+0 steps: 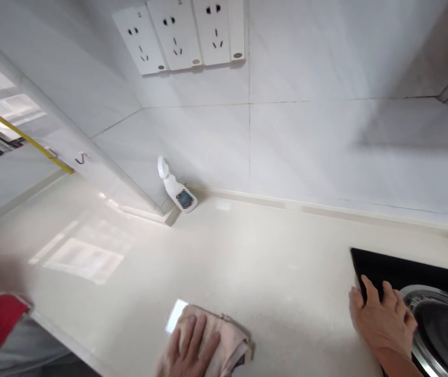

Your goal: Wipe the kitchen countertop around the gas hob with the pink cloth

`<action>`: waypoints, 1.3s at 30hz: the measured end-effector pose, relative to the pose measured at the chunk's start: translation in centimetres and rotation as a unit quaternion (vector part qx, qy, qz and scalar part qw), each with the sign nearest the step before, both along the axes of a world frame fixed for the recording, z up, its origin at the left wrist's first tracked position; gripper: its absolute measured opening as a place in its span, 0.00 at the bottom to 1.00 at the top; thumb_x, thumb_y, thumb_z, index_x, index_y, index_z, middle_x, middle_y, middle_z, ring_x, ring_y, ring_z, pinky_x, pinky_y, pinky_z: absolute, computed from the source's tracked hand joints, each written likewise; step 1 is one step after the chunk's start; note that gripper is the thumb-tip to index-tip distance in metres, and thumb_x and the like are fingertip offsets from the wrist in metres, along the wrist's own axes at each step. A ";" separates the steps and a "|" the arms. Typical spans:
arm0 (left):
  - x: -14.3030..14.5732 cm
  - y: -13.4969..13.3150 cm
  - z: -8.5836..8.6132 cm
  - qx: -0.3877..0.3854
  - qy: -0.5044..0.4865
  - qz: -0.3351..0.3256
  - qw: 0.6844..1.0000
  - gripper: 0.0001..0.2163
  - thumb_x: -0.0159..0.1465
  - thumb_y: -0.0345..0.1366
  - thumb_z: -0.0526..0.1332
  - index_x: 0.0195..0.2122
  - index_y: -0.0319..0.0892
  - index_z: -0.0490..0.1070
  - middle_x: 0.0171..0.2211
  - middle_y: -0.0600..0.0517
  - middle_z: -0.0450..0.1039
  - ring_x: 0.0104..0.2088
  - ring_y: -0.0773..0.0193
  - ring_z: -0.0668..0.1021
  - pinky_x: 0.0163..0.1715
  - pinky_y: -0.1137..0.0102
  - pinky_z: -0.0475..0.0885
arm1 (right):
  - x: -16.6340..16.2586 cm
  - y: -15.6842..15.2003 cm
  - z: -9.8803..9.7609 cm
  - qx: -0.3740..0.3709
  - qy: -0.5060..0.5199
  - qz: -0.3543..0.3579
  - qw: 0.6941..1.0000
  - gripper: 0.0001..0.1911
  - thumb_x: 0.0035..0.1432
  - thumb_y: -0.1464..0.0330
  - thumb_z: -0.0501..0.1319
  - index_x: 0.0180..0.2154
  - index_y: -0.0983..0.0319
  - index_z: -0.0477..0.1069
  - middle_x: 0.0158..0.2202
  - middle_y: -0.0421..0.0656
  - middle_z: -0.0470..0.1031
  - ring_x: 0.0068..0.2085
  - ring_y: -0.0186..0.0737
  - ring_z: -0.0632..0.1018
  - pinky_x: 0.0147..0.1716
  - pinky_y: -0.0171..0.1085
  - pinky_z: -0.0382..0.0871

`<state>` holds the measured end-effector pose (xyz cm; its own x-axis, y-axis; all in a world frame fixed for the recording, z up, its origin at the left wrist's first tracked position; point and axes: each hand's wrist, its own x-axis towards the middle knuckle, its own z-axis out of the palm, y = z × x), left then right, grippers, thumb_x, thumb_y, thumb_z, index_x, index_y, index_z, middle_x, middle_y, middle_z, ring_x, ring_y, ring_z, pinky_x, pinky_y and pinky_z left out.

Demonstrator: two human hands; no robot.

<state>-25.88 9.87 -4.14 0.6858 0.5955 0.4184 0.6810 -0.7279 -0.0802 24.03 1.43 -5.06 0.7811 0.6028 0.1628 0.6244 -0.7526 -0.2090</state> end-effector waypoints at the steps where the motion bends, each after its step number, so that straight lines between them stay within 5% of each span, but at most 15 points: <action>1: -1.3 -0.2 0.0 -0.001 -0.002 0.023 1.000 0.40 0.57 0.66 0.66 0.70 0.62 0.66 0.68 0.46 0.70 0.75 0.43 0.59 0.71 0.45 0.54 | 0.0 0.0 0.1 -0.002 0.005 -0.002 1.000 0.40 0.70 0.45 0.38 0.67 0.62 0.66 0.70 0.62 0.60 0.72 0.68 0.60 0.65 0.67 0.56; 6: -4.5 0.5 1.0 -0.067 -0.020 0.164 0.984 0.39 0.60 0.54 0.66 0.73 0.67 0.58 0.74 0.50 0.59 0.74 0.40 0.60 0.67 0.43 0.60 | -0.1 0.1 0.7 -0.020 0.037 -0.012 0.999 0.40 0.70 0.45 0.39 0.68 0.61 0.66 0.71 0.63 0.59 0.72 0.70 0.58 0.66 0.70 0.55; 11: -3.1 5.8 3.2 -0.129 0.021 0.290 0.948 0.29 0.64 0.51 0.64 0.68 0.61 0.70 0.73 0.48 0.61 0.76 0.38 0.55 0.68 0.42 0.59 | -0.4 0.1 1.1 -0.018 0.024 -0.006 1.000 0.37 0.70 0.48 0.41 0.68 0.61 0.64 0.71 0.62 0.58 0.73 0.68 0.57 0.66 0.70 0.54; 20: 7.8 19.9 5.8 -0.215 0.063 0.323 0.920 0.32 0.69 0.56 0.60 0.72 0.51 0.64 0.76 0.37 0.52 0.75 0.33 0.53 0.67 0.37 0.56 | -0.4 0.1 1.1 -0.020 0.011 0.006 1.000 0.39 0.69 0.48 0.41 0.67 0.64 0.66 0.71 0.65 0.58 0.72 0.72 0.58 0.64 0.71 0.56; 28: 18.1 28.0 5.7 -0.227 0.031 0.293 0.928 0.35 0.69 0.63 0.53 0.72 0.51 0.62 0.76 0.37 0.50 0.75 0.33 0.51 0.69 0.36 0.51 | -0.1 0.0 0.3 -0.031 -0.019 0.004 0.999 0.37 0.71 0.49 0.40 0.67 0.63 0.66 0.72 0.62 0.57 0.73 0.66 0.57 0.66 0.67 0.56; 34: 22.7 28.6 5.5 -0.230 -0.002 0.293 0.928 0.35 0.70 0.60 0.54 0.73 0.48 0.60 0.76 0.34 0.50 0.75 0.29 0.51 0.68 0.33 0.48 | -0.2 0.1 0.4 -0.039 -0.015 0.003 0.999 0.38 0.71 0.49 0.38 0.68 0.63 0.65 0.72 0.62 0.56 0.73 0.67 0.57 0.66 0.67 0.56; 39: 24.8 22.7 4.1 -0.246 0.002 0.176 0.953 0.35 0.69 0.59 0.57 0.72 0.47 0.62 0.76 0.33 0.50 0.75 0.27 0.50 0.68 0.31 0.47 | -0.1 0.1 0.1 -0.031 -0.023 0.005 0.999 0.38 0.71 0.49 0.39 0.68 0.64 0.66 0.71 0.63 0.57 0.73 0.68 0.57 0.66 0.67 0.56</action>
